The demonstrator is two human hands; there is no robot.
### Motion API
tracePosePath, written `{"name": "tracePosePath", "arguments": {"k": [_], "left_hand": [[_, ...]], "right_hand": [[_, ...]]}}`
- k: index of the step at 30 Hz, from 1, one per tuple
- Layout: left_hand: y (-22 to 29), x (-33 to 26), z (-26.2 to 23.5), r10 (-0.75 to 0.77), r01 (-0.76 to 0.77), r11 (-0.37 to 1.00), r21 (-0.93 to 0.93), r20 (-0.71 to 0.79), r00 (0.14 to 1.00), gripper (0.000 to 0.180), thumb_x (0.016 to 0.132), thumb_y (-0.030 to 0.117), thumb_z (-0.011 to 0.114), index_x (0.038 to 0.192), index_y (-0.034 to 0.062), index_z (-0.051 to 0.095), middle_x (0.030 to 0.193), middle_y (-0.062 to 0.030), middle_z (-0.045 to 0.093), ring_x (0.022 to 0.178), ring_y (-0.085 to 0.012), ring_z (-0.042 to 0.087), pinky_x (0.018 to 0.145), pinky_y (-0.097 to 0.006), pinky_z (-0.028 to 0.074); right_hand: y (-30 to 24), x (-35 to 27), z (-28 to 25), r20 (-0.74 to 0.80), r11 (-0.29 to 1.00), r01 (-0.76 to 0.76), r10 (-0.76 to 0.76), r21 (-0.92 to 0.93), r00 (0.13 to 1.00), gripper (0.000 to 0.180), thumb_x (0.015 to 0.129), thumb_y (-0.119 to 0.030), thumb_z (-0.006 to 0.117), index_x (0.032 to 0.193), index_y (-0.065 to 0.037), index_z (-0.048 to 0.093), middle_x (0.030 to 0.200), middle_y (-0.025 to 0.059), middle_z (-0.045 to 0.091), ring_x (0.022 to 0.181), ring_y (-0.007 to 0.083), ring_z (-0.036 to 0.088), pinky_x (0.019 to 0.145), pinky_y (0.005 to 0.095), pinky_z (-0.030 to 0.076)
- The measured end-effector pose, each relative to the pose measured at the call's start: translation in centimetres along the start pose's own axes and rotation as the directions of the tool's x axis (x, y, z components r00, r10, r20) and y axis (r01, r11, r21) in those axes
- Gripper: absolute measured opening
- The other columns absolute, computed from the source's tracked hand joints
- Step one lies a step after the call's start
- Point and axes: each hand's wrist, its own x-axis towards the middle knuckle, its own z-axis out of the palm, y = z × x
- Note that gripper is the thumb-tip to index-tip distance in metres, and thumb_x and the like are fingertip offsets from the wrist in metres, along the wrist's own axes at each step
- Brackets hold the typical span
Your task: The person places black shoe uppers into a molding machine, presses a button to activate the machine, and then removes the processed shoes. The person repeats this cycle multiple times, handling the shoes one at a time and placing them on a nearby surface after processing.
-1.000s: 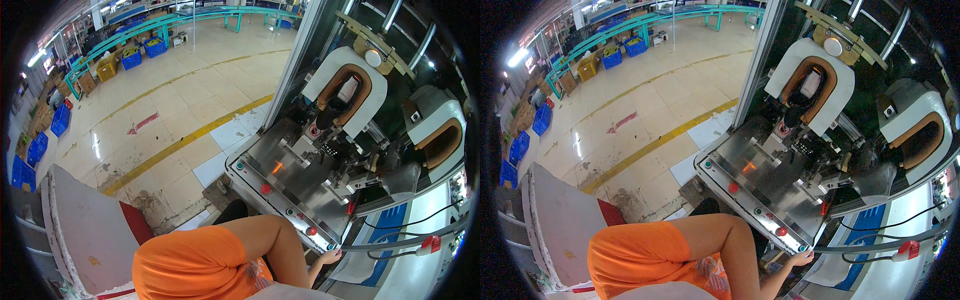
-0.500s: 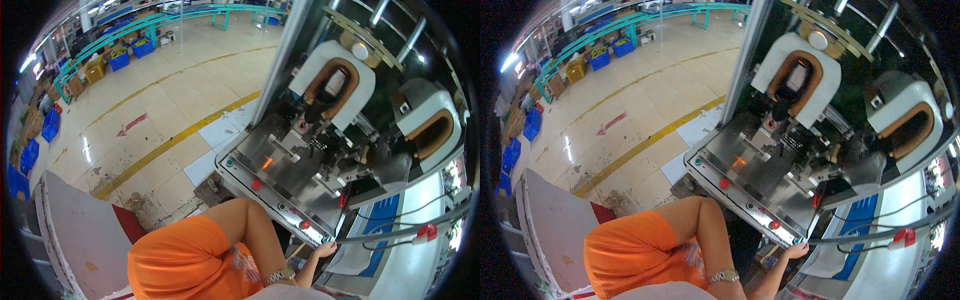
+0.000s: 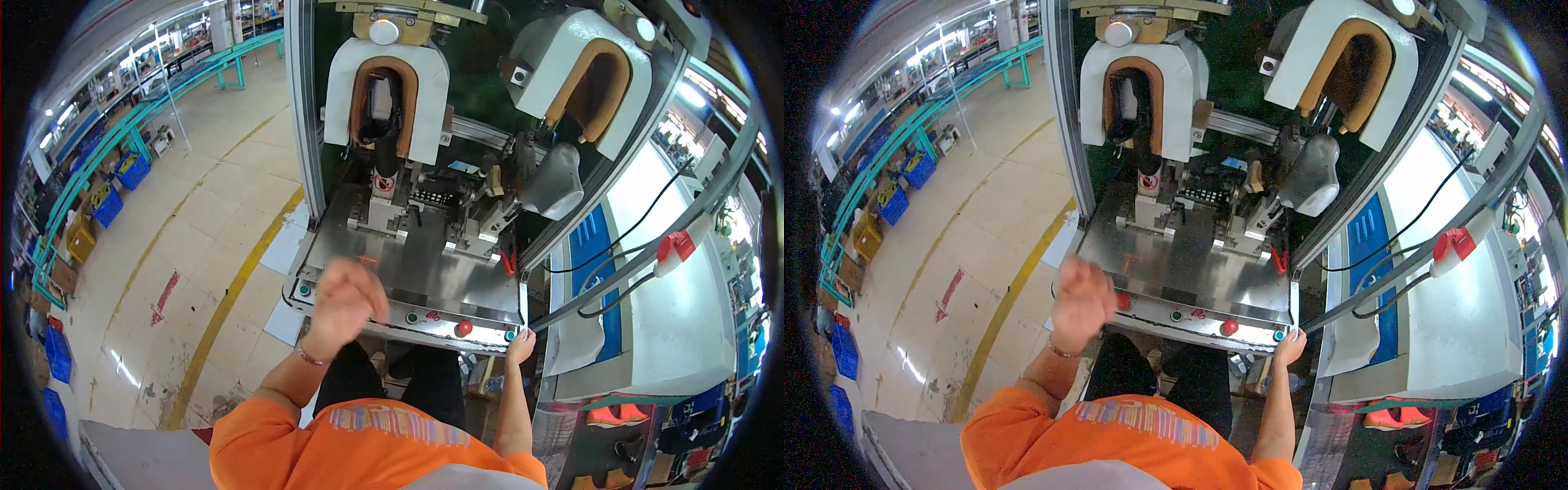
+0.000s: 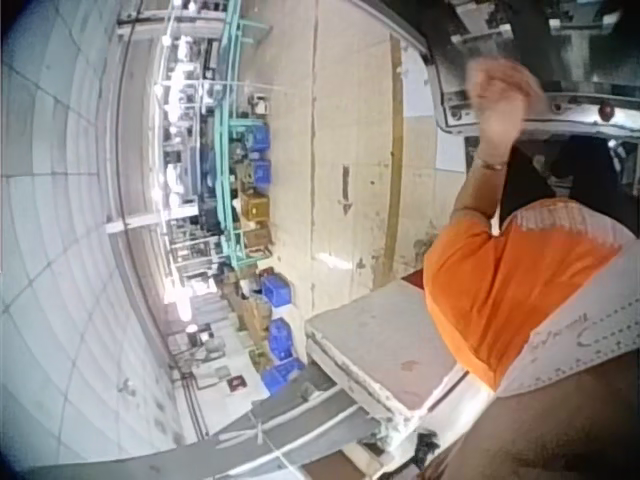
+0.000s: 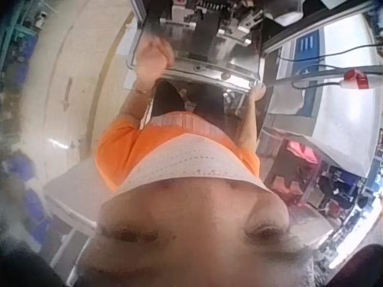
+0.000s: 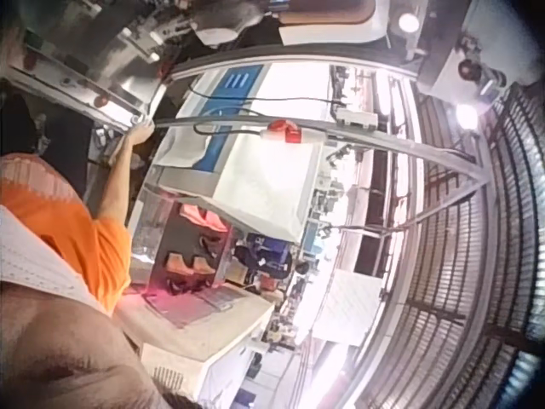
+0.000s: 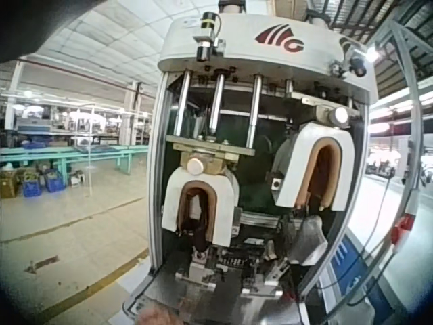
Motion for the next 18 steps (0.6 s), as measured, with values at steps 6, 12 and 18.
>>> {"name": "tracePosePath", "arguments": {"k": [6,12,18], "left_hand": [[-2.1,-4.9,-5.5,-0.104,0.311,0.923,0.225,-0.632,0.768,0.014,0.08,0.002,0.05,0.093,0.0064,0.053,0.088,-0.0055,0.059,0.08,-0.0141,0.055,0.075,-0.026,0.045],[-0.3,-9.3,-8.6,0.04,0.391,0.843,0.369,-0.769,0.638,0.015,0.081,0.003,0.05,0.094,0.0058,0.056,0.092,-0.0047,0.061,0.081,-0.0119,0.056,0.075,-0.024,0.044],[-0.8,-9.8,-9.0,-0.013,0.435,0.808,0.397,-0.727,0.687,0.02,0.08,0.003,0.051,0.099,0.0061,0.054,0.093,-0.0039,0.06,0.083,-0.0112,0.056,0.076,-0.024,0.044]], "right_hand": [[-0.1,-0.3,-0.5,-0.139,0.998,0.058,-0.056,0.012,0.989,0.025,0.083,-0.011,0.05,0.102,0.003,0.054,0.099,0.018,0.054,0.094,0.0338,0.051,0.084,0.0394,0.038],[-11.4,-2.7,-4.0,-0.217,0.81,0.473,-0.421,0.347,0.881,0.022,0.079,0.006,0.048,0.098,0.0,0.054,0.1,0.0115,0.051,0.088,0.0211,0.05,0.068,0.0269,0.042],[-23.5,-3.7,-4.8,-0.03,0.562,0.27,-0.398,0.782,0.917,0.011,0.086,-0.002,0.049,0.095,0.0,0.054,0.089,0.007,0.055,0.072,0.0111,0.051,0.061,0.0231,0.043]]}}
